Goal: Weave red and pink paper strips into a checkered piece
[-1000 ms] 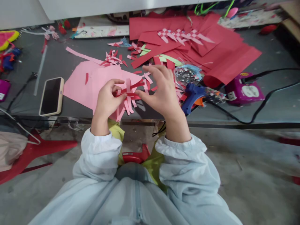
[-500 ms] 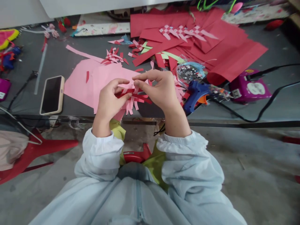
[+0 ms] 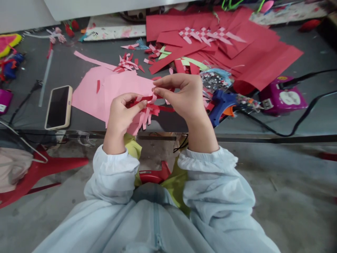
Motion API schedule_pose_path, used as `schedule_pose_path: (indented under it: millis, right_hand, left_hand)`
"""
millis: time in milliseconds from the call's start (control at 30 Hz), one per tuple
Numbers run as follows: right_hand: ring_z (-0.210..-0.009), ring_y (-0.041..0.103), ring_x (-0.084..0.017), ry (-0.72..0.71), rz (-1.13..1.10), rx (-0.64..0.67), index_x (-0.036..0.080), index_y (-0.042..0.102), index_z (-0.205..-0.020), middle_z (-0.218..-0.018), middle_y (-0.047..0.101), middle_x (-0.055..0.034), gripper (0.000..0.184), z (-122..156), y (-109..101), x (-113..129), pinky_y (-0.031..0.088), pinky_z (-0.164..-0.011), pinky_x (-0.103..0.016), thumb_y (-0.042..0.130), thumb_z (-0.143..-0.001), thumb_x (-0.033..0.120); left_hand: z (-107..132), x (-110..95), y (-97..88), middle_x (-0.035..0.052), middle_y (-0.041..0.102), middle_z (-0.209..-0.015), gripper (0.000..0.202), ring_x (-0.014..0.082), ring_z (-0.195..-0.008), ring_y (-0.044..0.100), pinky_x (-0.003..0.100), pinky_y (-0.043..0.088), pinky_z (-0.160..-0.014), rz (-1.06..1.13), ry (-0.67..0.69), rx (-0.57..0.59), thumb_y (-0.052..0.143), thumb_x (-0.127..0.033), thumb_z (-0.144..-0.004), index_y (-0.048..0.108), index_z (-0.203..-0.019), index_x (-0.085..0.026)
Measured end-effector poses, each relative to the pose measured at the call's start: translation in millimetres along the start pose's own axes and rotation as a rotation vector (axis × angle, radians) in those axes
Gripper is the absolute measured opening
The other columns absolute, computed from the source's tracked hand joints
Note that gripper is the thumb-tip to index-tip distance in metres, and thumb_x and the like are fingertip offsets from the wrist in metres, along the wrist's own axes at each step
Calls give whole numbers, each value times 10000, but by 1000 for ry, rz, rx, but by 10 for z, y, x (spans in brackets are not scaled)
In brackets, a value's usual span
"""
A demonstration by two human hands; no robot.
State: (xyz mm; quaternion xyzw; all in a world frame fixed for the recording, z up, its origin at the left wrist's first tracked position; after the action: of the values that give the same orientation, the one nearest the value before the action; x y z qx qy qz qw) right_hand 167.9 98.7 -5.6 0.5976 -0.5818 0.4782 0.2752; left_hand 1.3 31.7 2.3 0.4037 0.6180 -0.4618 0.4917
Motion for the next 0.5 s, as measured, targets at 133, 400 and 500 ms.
schedule_pose_path:
  millis: [133, 400, 500]
  right_hand:
    - [-840, 731, -201, -1, -1, 37, 217, 767, -920, -931, 787, -47, 152, 11, 14, 40, 641, -811, -410, 744, -771, 235]
    - [-945, 734, -209, -44, 52, 34, 236, 742, -1004, -1003, 778, -54, 183, 33, 13, 154, 606, -876, -401, 693, -856, 332]
    - [-1130, 690, -233, -88, 115, -90, 294, 701, -1109, -1133, 753, -55, 256, 17, -39, 104, 566, -962, -429, 579, -937, 439]
  left_hand:
    - [-6, 3, -3, -20, 631, -709, 135, 100, -655, 577, 229, 493, -647, 71, -49, 33, 796, -201, -711, 664, -701, -172]
    - [7, -7, 15, -23, 641, -714, 127, 87, -620, 587, 220, 504, -621, 200, -103, 33, 781, -167, -743, 659, -708, -178]
    - [-6, 10, -3, -32, 627, -723, 153, 96, -663, 622, 237, 532, -689, 232, -77, -29, 779, -188, -769, 635, -720, -189]
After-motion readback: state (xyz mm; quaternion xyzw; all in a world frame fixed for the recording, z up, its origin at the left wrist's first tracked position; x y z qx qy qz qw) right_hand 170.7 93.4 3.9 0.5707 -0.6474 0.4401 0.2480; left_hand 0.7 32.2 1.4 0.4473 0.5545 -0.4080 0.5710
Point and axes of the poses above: each hand's wrist, its own z-axis away from the middle knuckle, its own y-axis out of the palm, x = y × z, the point moved 1 cm from there along -z, towards the middle knuckle
